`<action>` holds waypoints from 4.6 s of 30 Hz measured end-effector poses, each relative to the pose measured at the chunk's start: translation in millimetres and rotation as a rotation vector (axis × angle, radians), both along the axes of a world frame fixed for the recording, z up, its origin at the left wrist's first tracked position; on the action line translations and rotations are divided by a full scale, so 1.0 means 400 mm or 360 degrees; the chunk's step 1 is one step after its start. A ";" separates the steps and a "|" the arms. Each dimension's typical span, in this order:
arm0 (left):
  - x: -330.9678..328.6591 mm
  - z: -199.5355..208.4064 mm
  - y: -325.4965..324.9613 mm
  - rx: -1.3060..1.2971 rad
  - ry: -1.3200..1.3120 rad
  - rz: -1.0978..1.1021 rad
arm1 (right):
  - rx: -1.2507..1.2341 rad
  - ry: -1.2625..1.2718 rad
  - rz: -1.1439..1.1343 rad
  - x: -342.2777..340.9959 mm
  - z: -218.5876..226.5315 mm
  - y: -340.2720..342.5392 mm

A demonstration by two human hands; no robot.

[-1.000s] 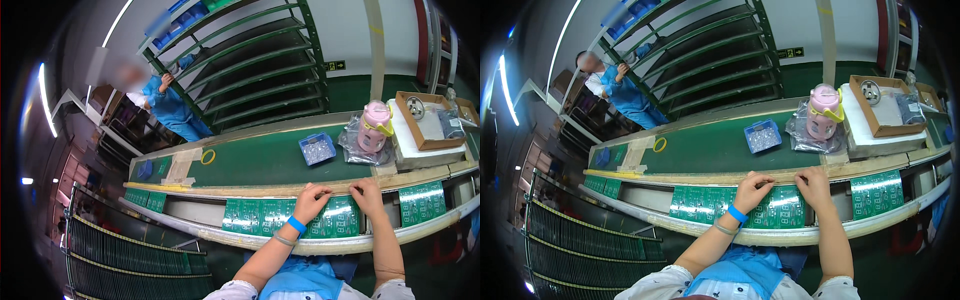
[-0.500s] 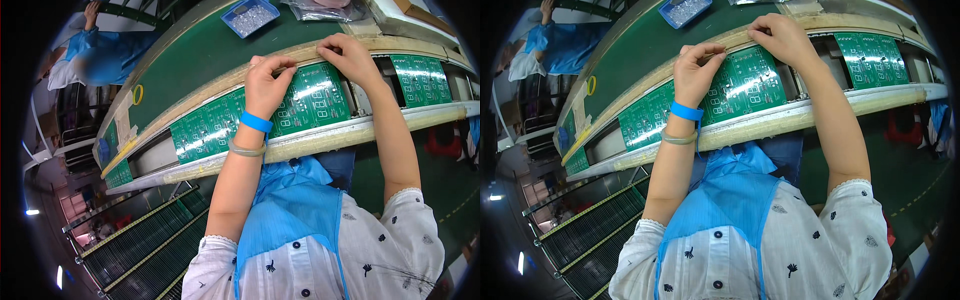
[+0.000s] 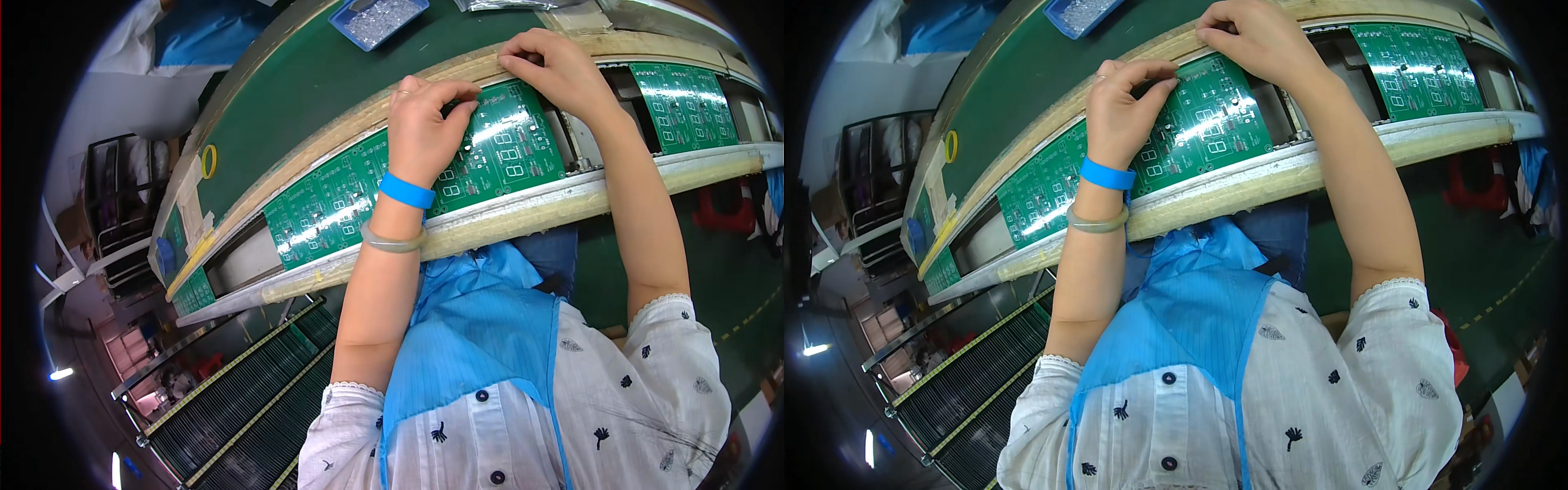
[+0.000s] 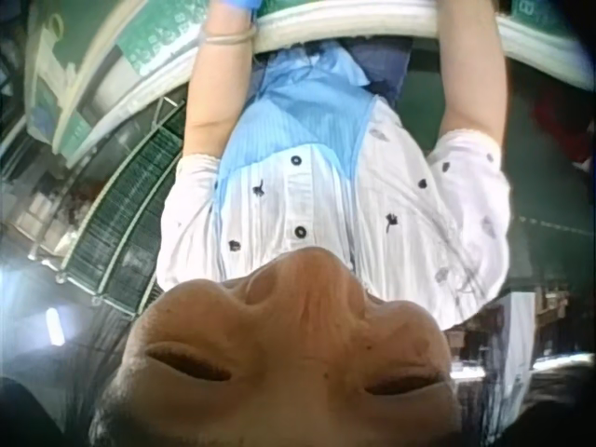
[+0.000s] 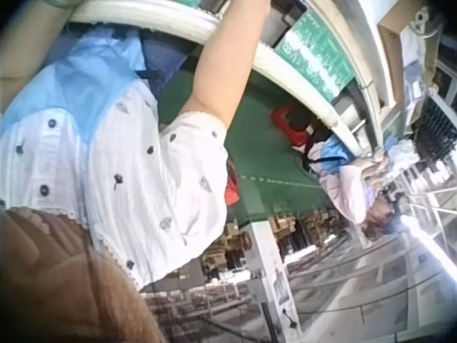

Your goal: Assembling electronic components onto printed circuit boards on an industrial assembly line.

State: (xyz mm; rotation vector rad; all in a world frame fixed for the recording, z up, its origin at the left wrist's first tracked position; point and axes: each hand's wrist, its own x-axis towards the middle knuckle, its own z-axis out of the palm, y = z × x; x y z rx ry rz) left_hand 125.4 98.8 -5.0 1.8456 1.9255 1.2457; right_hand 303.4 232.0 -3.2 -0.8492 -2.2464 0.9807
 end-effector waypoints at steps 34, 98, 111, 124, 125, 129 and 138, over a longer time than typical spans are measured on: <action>-0.002 0.039 0.002 -0.0002 0.0244 -0.0062 | 0.0031 -0.0028 0.0028 -0.003 0.016 -0.009; -0.107 0.136 -0.082 -0.0041 -0.1514 0.0077 | -0.1187 0.0779 0.0275 -0.128 0.157 -0.089; -0.090 0.090 -0.138 -0.0055 -0.1656 0.0000 | -0.1010 0.0652 0.0209 -0.101 0.122 -0.151; -0.107 0.088 -0.144 -0.0184 -0.1523 0.0100 | -0.0754 0.0464 0.0163 -0.098 0.074 -0.133; -0.108 0.087 -0.145 -0.0177 -0.1514 0.0096 | -0.0726 0.0417 0.0164 -0.097 0.072 -0.134; -0.107 0.080 -0.142 -0.0145 -0.1486 0.0089 | -0.0685 0.0313 0.0114 -0.092 0.060 -0.138; -0.118 0.061 -0.137 -0.0225 -0.1342 0.0105 | 0.0018 0.0061 0.0149 -0.103 0.037 -0.135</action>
